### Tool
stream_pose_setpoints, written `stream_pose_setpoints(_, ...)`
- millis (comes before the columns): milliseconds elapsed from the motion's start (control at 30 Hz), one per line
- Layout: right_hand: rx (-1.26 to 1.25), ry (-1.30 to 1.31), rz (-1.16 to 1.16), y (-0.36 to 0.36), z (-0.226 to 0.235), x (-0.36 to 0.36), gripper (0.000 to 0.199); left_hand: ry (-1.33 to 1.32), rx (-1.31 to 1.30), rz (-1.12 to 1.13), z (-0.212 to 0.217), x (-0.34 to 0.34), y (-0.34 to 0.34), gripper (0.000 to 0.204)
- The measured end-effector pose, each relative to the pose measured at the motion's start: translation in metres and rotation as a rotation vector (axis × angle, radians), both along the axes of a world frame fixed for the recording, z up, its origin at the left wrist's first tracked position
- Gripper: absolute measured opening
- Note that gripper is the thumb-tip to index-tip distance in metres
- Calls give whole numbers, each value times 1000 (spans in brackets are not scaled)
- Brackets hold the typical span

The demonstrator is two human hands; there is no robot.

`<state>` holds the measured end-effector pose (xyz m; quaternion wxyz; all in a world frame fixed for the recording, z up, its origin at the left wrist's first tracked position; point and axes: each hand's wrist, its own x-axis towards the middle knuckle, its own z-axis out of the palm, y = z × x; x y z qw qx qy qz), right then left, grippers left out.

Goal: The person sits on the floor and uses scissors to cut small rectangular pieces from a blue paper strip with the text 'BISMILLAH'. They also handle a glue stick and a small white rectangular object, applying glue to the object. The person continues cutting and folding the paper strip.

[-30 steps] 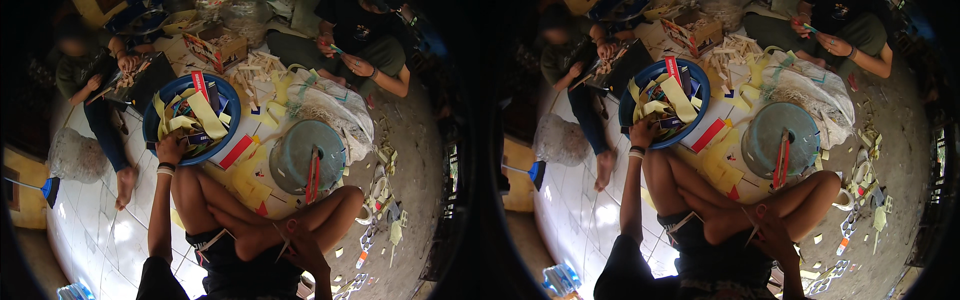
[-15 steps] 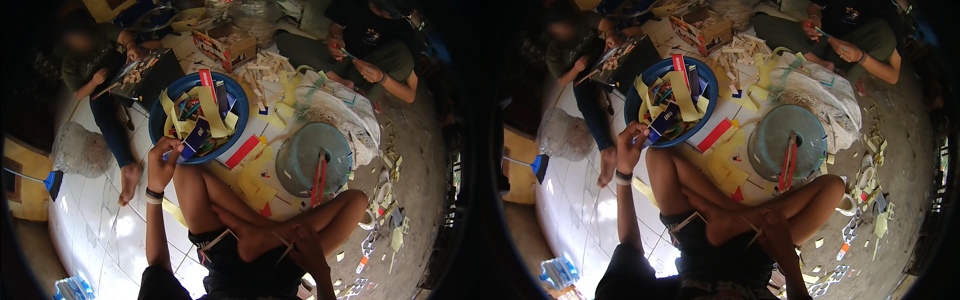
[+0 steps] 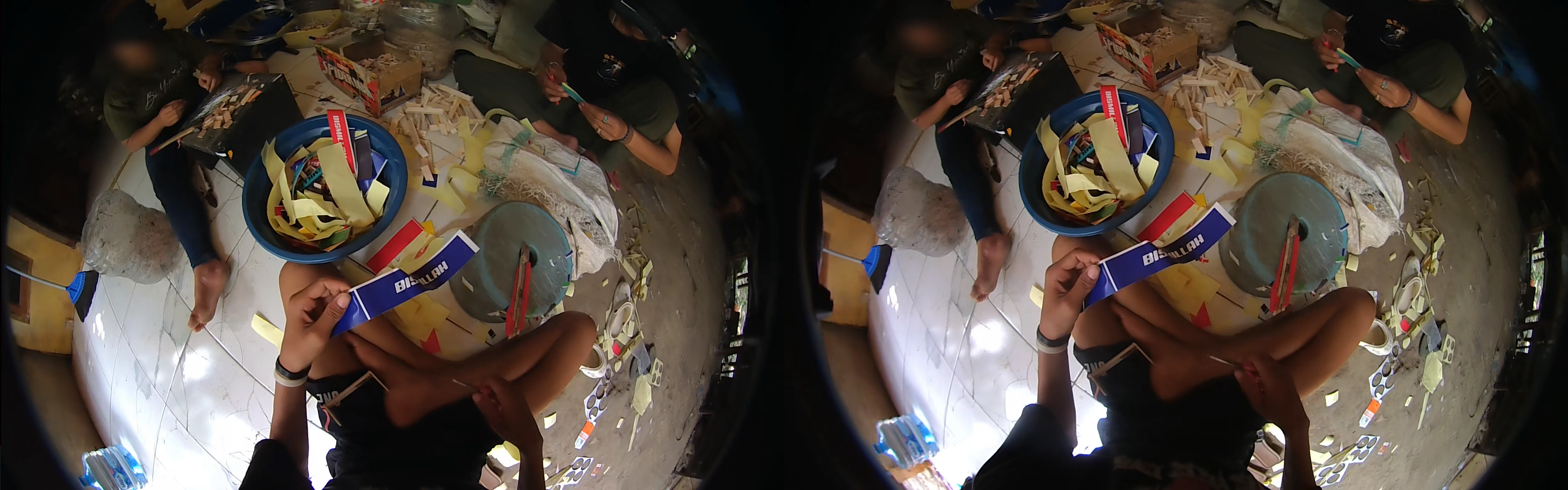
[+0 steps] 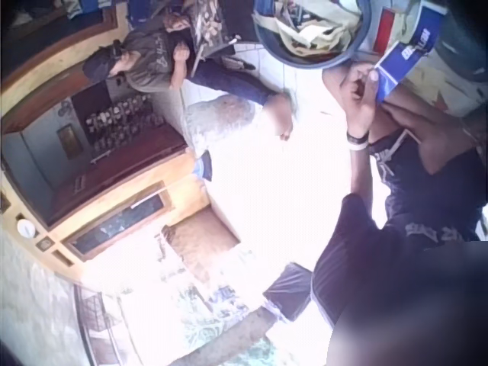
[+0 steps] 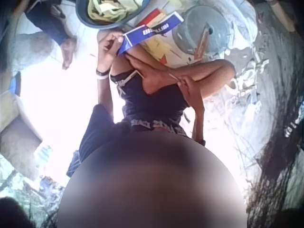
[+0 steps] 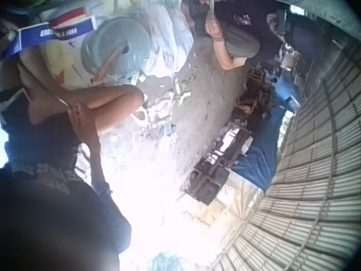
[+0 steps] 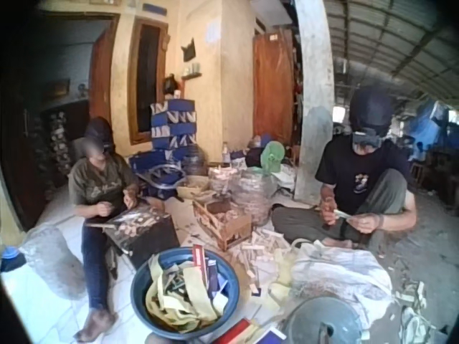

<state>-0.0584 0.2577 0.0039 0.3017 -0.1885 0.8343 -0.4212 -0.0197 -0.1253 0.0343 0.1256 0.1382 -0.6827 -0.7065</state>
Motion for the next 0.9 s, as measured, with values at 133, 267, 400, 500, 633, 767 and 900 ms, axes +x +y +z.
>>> stream_pose_setpoints(133, -199, -436, -196, -5, -5, 9, 42, -27, 147, -70, -19, 7, 35, 15)
stream_pose_setpoints(267, -485, -745, -311, -15, -11, 26, 51, -79, 155, -52, -27, 20, 59, 17)
stream_pose_setpoints(400, -526, -832, -258, -24, -12, 31, 57, -73, 128, -19, -29, 27, 63, 17)
stream_pose_setpoints(500, -509, -884, -263, -29, -9, 28, 58, -86, 143, -34, -27, 27, 62, 16)
stream_pose_setpoints(633, -664, -901, -361, -32, -1, 24, 60, -104, 154, -58, -27, 25, 65, 15)
stream_pose_setpoints(767, -580, -801, -313, -27, 0, 22, 64, -159, 145, -34, -30, 22, 69, 14)
stream_pose_setpoints(900, -542, -846, -363, -23, -8, 22, 64, -163, 169, -26, -33, 22, 70, 14)
